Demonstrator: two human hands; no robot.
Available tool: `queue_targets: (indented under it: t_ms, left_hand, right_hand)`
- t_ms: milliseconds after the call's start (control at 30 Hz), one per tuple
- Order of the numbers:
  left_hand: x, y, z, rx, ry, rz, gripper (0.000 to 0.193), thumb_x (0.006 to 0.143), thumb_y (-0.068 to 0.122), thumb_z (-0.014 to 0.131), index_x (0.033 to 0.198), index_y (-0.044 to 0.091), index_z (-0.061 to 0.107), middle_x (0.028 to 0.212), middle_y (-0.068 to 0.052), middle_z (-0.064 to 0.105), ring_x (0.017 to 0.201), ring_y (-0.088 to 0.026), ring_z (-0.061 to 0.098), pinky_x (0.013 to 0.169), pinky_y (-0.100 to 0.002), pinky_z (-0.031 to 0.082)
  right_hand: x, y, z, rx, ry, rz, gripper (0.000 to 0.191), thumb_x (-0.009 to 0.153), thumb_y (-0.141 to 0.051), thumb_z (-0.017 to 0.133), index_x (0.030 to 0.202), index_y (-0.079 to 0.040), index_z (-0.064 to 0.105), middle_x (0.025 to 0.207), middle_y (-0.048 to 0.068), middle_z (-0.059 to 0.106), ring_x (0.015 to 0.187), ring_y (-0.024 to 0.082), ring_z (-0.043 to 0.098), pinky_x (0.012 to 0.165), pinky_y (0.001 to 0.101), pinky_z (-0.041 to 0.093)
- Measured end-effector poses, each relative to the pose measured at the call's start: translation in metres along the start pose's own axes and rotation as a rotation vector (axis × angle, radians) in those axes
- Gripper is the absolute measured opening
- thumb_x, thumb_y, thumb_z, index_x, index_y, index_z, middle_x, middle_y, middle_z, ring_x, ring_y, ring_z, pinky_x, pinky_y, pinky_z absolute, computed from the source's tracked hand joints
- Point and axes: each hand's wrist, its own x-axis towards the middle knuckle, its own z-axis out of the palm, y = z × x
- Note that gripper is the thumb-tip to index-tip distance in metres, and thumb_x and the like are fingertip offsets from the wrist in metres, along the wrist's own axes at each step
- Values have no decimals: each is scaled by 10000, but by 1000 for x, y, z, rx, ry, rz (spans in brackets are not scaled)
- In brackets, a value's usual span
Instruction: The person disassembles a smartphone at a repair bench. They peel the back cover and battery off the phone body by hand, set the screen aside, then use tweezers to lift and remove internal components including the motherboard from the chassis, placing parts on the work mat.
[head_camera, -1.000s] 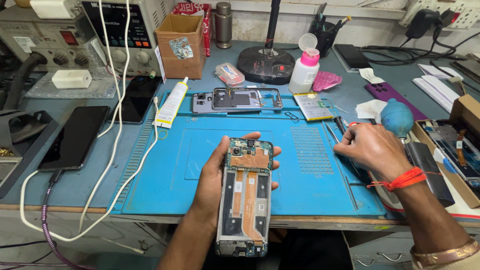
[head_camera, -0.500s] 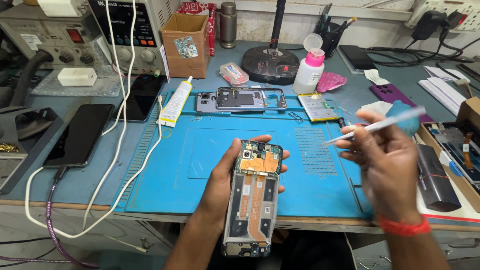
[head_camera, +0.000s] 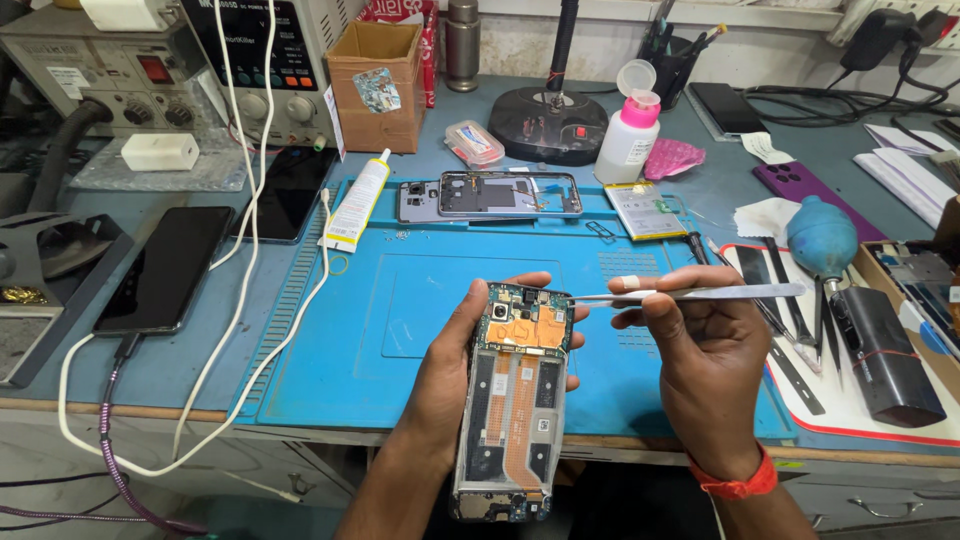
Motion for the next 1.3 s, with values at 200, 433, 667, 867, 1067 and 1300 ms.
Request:
queue_targets:
  t_ms: [200,433,667,867,1067,1300]
  left_hand:
    - [0,0,-1,8,9,2,618,1078,504,350,1472,41,462,1320,-295,625,1128,-325,675,870,-477,622]
    - [0,3,-2,-20,-17,-4,617,1084,516,320,1464,52,464,1300,-297,631,1135,-353,671,868,-507,623]
    - [1,2,-4,-53,-10,9,615,1087,520,323,1466,58,468,1303,-301,628,1140,-365,668,870,-517,618]
    - [0,2,-6,-104,-59,25,611,1094,518,320,1467,57,465,1331,-309,612,1157,-377,661,889,-532,609]
    - [-1,1,-6,-119,-61,35,604,1102,511,321,1472,57,468,1342,-317,603,1160,-376,656,899,-537,604]
    - [-1,1,-5,-89,-65,37,613,1099,510,321,1477,49,461,1340,-320,607,1165,-370,656,890,-524,615]
  right_hand:
    - [0,1,-2,-31,-16,-19,250,1035,-215,671,1137,-22,550,1094,183,751,950,202,753,837,356,642]
    - [-1,16,0,344,57,202,200,1018,-181,661,1151,-63,570,1109,165,731,1049,217,728,858,389,631]
    - [-16,20,7,262,118,101,191,1021,-164,664,1164,-62,590,1117,168,729,1045,229,729,919,414,642]
    - [-16,23,9,453,185,264,200,996,-149,671,1163,-67,595,1115,170,737,1050,245,731,909,390,620]
    - [-17,24,11,451,185,256,199,994,-145,678,1156,-56,604,1108,160,739,1051,248,734,919,387,618]
    - [-15,25,10,579,224,385,214,976,-154,676,1154,-67,597,1127,141,722,1053,231,717,932,352,603]
